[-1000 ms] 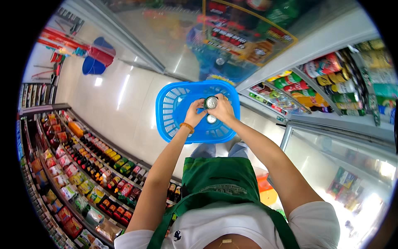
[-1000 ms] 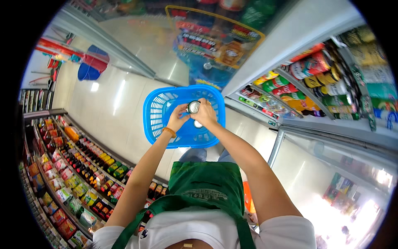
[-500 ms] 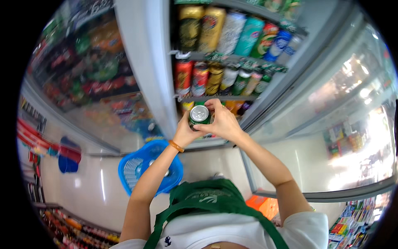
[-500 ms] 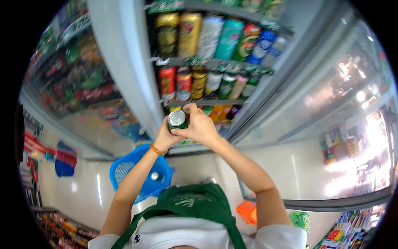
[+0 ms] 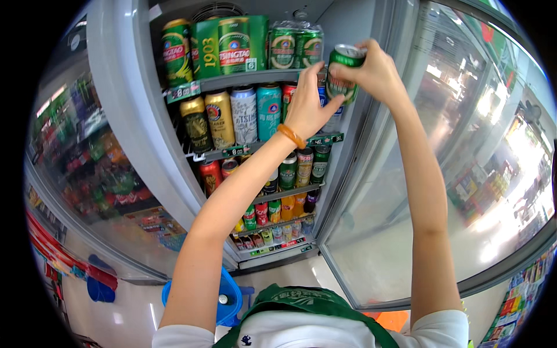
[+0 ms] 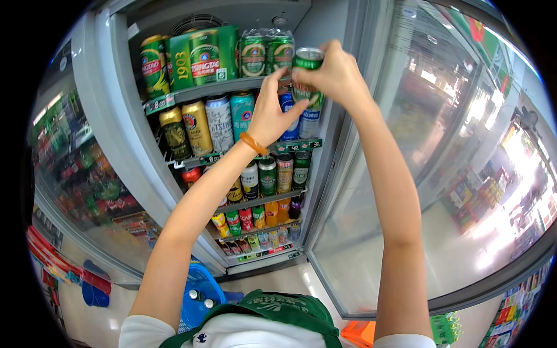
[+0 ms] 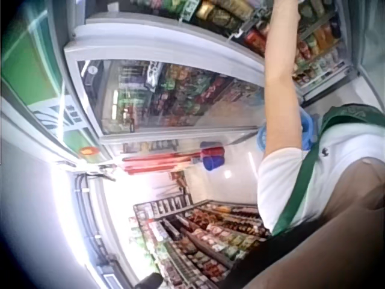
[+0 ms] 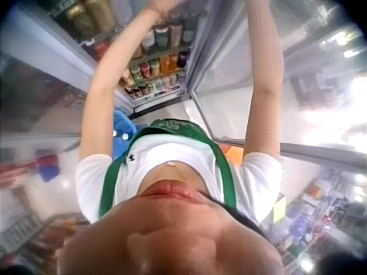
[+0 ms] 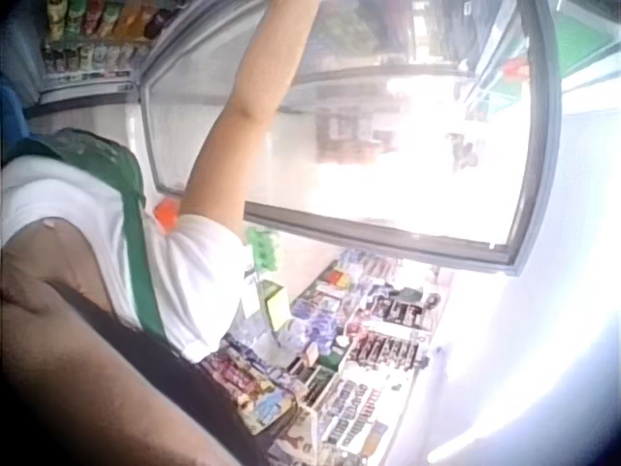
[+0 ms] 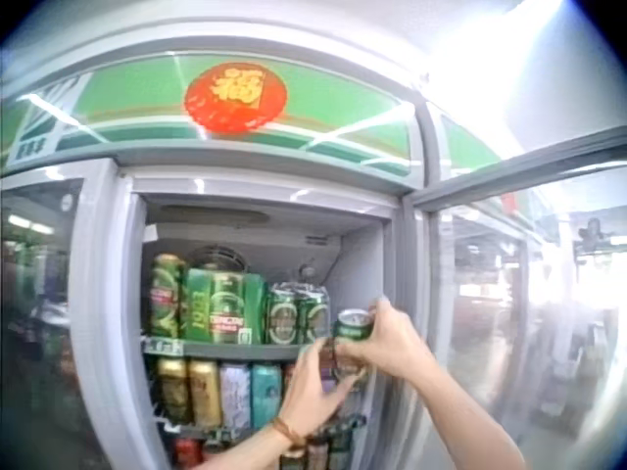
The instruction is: The person repeatedly takes cans of Tsingtao beer and a six-pack from a refrigerated display case and places them into a blue shopping basket. The person also takes a six-pack of beer from the basket and places it back into the refrigerator.
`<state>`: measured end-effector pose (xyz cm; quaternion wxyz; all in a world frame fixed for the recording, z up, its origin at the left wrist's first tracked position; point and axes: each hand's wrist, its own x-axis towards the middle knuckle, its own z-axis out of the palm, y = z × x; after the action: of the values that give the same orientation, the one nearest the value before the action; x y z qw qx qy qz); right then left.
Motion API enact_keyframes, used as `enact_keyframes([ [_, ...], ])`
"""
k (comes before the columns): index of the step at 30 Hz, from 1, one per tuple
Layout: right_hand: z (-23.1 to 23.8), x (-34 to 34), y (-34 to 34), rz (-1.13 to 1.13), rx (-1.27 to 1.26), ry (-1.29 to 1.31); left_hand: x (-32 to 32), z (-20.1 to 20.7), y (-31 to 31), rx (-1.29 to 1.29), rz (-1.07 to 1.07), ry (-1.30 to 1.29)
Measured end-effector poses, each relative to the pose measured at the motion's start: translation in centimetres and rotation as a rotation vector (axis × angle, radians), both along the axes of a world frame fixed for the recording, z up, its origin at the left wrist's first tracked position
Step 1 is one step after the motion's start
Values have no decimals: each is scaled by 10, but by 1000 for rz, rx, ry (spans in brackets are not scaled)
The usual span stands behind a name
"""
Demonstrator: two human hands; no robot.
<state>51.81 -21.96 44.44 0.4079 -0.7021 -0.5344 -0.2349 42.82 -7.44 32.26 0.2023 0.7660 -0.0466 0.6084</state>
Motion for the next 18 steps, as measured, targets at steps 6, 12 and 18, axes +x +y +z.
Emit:
enact_keyframes([
  [6,44,110,56,-110,16,-148,80,22,-4,218,162,-42],
  [12,58,144,116,-75,-222,-47,109,20,20,369,580,73],
  [18,37,173,158,-56,-159,-1,127,18,30,342,735,146],
])
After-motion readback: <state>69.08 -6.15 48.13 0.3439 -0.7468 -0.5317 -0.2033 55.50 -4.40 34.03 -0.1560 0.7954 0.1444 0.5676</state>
